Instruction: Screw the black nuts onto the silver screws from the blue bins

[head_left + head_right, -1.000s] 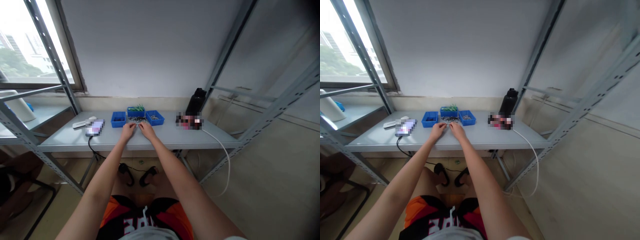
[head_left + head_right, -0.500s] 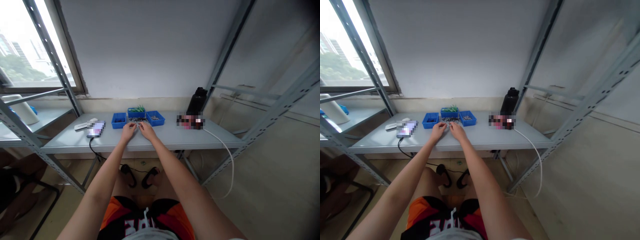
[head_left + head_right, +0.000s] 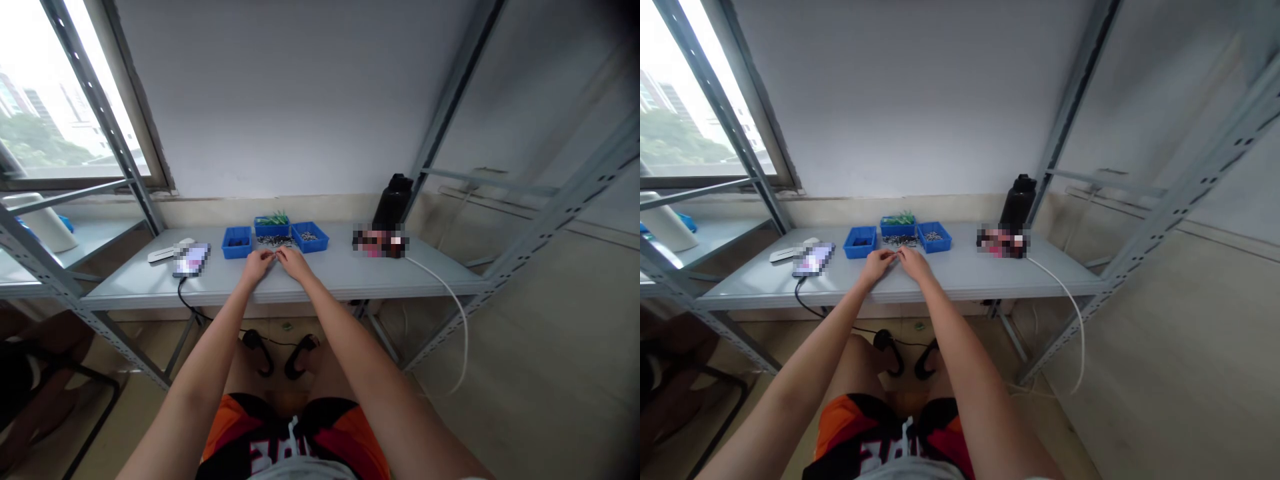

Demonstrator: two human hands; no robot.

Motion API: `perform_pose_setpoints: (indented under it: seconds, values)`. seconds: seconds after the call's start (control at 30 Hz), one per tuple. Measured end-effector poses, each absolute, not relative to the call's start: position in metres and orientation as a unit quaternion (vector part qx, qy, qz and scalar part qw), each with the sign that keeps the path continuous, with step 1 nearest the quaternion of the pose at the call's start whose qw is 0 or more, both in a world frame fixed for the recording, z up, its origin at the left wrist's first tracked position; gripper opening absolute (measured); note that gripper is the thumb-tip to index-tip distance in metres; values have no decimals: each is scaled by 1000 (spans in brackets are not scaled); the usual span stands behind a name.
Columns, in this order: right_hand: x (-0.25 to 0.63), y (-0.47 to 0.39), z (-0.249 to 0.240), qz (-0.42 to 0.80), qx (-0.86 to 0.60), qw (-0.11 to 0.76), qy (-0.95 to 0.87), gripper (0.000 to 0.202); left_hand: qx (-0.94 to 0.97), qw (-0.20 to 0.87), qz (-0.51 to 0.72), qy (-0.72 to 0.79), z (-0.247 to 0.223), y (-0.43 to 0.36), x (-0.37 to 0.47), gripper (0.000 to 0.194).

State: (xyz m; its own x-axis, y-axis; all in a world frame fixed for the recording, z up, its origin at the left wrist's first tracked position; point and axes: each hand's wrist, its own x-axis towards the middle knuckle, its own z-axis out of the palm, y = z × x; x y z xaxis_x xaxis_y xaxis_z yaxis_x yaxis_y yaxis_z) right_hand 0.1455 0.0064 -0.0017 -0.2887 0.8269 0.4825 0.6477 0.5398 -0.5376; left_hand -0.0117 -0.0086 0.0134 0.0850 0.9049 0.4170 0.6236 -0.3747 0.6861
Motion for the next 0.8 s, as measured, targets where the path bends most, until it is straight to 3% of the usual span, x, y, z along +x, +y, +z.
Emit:
perform_pose_setpoints:
  seconds: [0.8]
  values:
    - [147,9,-1,121,-507,385,-762,26,673,169,482,534,4,3,-16,21]
